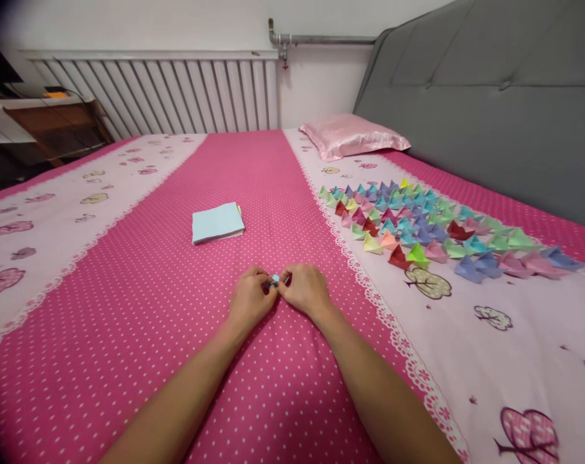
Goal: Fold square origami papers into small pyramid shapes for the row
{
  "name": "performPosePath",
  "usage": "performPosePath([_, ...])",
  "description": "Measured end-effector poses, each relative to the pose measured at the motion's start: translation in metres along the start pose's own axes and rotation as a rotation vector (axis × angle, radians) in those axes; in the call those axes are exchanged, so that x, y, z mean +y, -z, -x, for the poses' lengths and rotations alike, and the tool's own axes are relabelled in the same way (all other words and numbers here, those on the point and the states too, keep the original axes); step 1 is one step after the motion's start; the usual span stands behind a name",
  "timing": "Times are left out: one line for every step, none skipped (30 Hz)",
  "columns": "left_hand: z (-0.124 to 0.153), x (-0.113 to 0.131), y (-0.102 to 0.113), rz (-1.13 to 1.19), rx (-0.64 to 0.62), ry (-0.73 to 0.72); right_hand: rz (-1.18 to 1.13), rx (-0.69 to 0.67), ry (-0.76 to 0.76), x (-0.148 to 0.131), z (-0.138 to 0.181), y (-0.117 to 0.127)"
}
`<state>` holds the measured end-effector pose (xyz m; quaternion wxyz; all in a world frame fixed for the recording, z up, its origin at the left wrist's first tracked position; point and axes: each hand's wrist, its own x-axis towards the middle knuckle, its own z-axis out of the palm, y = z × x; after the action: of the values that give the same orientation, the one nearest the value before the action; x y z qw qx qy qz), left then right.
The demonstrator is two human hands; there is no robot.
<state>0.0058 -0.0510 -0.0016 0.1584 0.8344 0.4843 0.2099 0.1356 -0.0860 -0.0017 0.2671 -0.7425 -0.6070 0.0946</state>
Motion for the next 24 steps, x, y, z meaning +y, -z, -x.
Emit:
performPosePath([0.000, 0.000, 0.000, 0.005, -0.001, 0.009, 0.016, 0.015, -0.019, 0.000, 0.000, -0.001])
performPosePath([0.000, 0.000, 0.000, 0.011, -0.001, 0.018, 0.029, 0.027, -0.033, -0.001, 0.000, -0.002])
performPosePath([0.000, 0.000, 0.000, 0.015, 0.000, 0.027, 0.040, 0.033, -0.039, -0.001, 0.000, -0.002])
performPosePath([0.000, 0.001, 0.000, 0.016, 0.000, 0.033, 0.045, 0.032, -0.033, -0.001, 0.000, -0.003])
performPosePath([0.000, 0.001, 0.000, 0.011, -0.001, 0.037, 0.044, 0.024, -0.017, -0.001, 0.000, -0.003])
performPosePath([0.000, 0.001, 0.000, 0.000, -0.003, 0.039, 0.042, 0.011, 0.004, -0.001, 0.000, -0.003])
performPosePath([0.000, 0.002, 0.000, -0.014, -0.006, 0.040, 0.045, -0.004, 0.026, -0.001, 0.000, -0.002])
performPosePath([0.000, 0.002, 0.000, -0.032, -0.006, 0.045, 0.053, -0.016, 0.041, -0.002, 0.001, -0.002])
performPosePath([-0.001, 0.004, 0.000, -0.052, -0.006, 0.052, 0.070, -0.024, 0.049, -0.004, 0.002, -0.001])
performPosePath([-0.001, 0.006, 0.000, -0.074, -0.006, 0.065, 0.098, -0.027, 0.051, -0.006, 0.003, -0.001])
performPosePath([-0.001, 0.008, 0.000, -0.098, -0.008, 0.086, 0.136, -0.025, 0.053, -0.008, 0.004, 0.000])
performPosePath([-0.002, 0.011, 0.001, -0.124, -0.017, 0.111, 0.179, -0.022, 0.055, -0.011, 0.006, 0.001])
performPosePath([-0.002, 0.014, 0.002, -0.146, -0.029, 0.135, 0.223, -0.022, 0.059, -0.014, 0.007, 0.002])
performPosePath([-0.002, 0.017, 0.003, -0.164, -0.045, 0.156, 0.264, -0.025, 0.059, -0.017, 0.009, 0.003])
performPosePath([-0.002, 0.020, 0.004, -0.176, -0.060, 0.172, 0.299, -0.033, 0.054, -0.020, 0.010, 0.004])
performPosePath([-0.002, 0.022, 0.005, -0.183, -0.072, 0.182, 0.326, -0.045, 0.043, -0.022, 0.011, 0.004])
performPosePath([-0.002, 0.023, 0.006, -0.188, -0.080, 0.180, 0.346, -0.058, 0.027, -0.024, 0.012, 0.005])
performPosePath([-0.002, 0.024, 0.006, -0.193, -0.084, 0.169, 0.360, -0.071, 0.007, -0.025, 0.012, 0.005])
performPosePath([-0.002, 0.024, 0.006, -0.200, -0.083, 0.156, 0.368, -0.081, -0.013, -0.026, 0.011, 0.005])
performPosePath([-0.002, 0.024, 0.006, -0.206, -0.081, 0.139, 0.372, -0.089, -0.033, -0.026, 0.010, 0.005])
performPosePath([-0.002, 0.023, 0.005, -0.210, -0.081, 0.121, 0.373, -0.097, -0.052, -0.026, 0.009, 0.004])
performPosePath([-0.002, 0.022, 0.004, -0.212, -0.081, 0.108, 0.373, -0.103, -0.070, -0.025, 0.008, 0.004])
performPosePath([-0.002, 0.021, 0.004, -0.211, -0.082, 0.104, 0.373, -0.108, -0.083, -0.024, 0.006, 0.003])
performPosePath([-0.002, 0.021, 0.003, -0.210, -0.086, 0.106, 0.369, -0.108, -0.086, -0.023, 0.005, 0.002])
